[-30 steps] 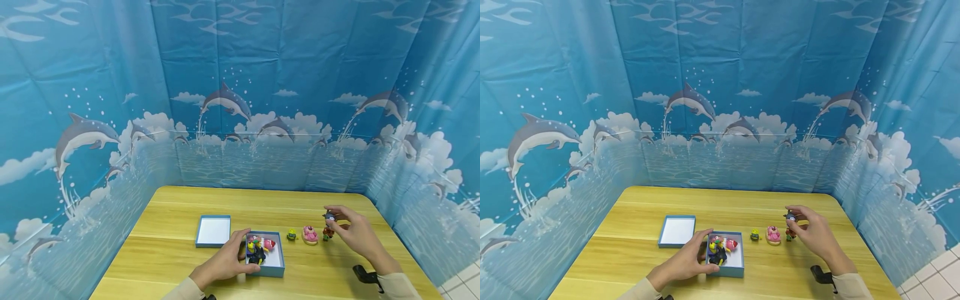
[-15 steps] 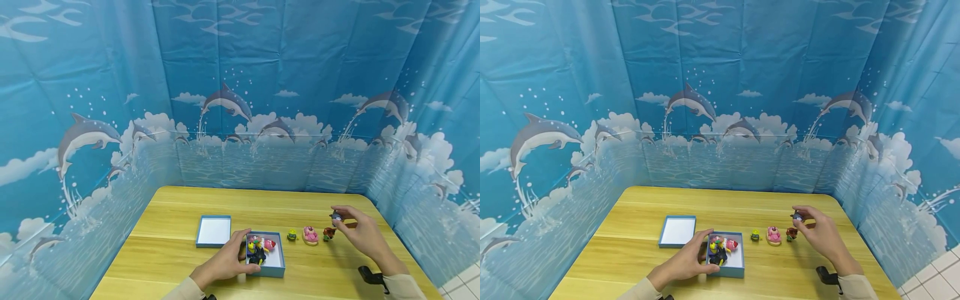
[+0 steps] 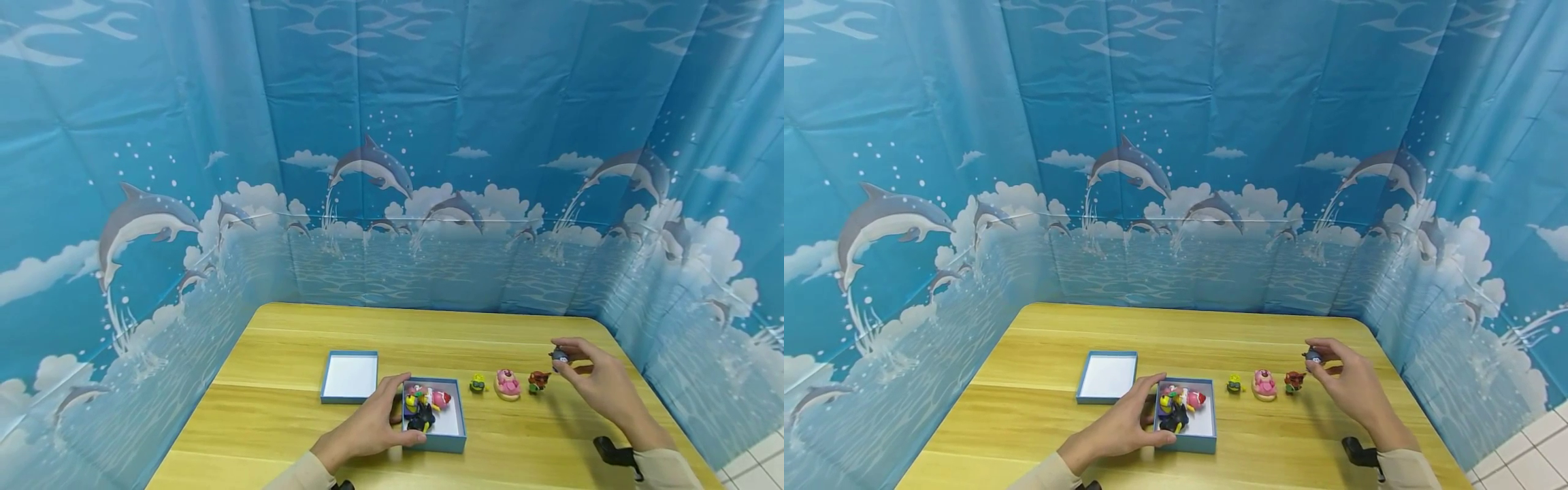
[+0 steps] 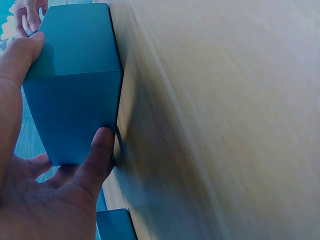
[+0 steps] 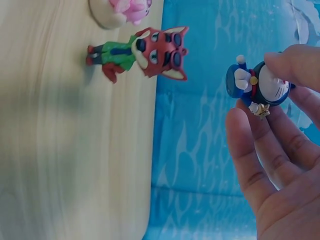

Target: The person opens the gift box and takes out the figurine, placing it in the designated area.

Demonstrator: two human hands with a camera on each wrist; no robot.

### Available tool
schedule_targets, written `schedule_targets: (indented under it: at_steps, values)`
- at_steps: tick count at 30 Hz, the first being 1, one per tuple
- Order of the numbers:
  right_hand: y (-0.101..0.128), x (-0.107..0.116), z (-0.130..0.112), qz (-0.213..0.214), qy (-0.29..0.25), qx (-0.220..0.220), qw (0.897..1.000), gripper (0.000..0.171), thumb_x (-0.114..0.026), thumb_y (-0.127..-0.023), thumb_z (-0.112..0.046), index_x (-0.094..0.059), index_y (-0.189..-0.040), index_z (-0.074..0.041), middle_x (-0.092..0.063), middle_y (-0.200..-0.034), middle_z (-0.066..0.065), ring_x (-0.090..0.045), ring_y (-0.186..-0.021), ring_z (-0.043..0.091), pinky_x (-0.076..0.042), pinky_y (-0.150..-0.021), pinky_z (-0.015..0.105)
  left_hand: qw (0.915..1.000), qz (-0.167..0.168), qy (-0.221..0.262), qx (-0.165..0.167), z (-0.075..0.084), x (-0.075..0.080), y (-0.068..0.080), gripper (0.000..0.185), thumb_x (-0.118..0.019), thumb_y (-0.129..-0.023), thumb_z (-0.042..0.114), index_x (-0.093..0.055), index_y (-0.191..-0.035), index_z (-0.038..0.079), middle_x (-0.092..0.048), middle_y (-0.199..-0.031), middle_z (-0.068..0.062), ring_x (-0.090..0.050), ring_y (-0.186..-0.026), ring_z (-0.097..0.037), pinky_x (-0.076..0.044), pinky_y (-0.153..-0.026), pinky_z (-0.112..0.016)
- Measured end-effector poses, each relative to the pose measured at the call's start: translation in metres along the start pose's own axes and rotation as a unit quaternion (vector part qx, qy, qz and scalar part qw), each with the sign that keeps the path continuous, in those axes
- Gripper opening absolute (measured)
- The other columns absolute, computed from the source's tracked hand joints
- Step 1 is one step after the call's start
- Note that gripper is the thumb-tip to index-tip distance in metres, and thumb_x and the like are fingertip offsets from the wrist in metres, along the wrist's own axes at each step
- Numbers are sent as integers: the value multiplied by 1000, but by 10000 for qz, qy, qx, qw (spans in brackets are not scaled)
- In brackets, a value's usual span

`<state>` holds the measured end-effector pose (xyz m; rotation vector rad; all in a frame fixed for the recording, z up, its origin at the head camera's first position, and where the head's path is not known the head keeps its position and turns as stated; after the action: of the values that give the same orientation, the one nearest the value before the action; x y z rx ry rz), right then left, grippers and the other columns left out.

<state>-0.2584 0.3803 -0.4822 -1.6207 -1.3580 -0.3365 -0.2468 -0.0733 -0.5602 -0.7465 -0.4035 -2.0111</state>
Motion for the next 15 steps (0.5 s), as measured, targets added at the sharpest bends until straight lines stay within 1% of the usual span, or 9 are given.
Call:
schedule_targets:
  at_steps: [6, 11, 15]
  values:
    - [4, -1, 13, -39, 37, -91, 9999, 41, -90, -104, -9, -77, -143, -9, -87, -117, 13, -68, -99, -15, -63, -73, 19, 10000, 2, 21, 21, 0, 1, 0, 115, -89, -99, 66, -27, -186, 24, -40, -183, -9, -64, -152, -29, -56, -127, -58]
    - [8, -3, 23, -110, 104, -227, 9996, 39, -89, -105, -11, -77, -142, -9, -86, -117, 13, -71, -98, -8, -63, -72, 19, 10000, 12, 24, 4, 0, 0, 1, 115, -89, -99, 66, -27, -186, 24, -41, -182, -9, -65, -149, -26, -57, -126, -56]
    - [11, -4, 31, -125, 147, -322, 9993, 39, -89, -105, -12, -77, -142, -7, -86, -117, 13, -70, -97, -9, -62, -72, 19, 10000, 9, 26, 10, 1, 1, 1, 116, -90, -98, 67, -27, -186, 25, -40, -183, -8, -64, -150, -25, -57, -126, -55]
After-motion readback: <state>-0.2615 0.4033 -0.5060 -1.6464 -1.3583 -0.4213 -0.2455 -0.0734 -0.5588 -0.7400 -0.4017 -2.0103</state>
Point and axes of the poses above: each hand's wrist, its own y-axis away from the middle knuckle, its own x-axis out of the back of the hand, z = x × y, the point moved 3 cm from there along -y, towards the middle knuckle
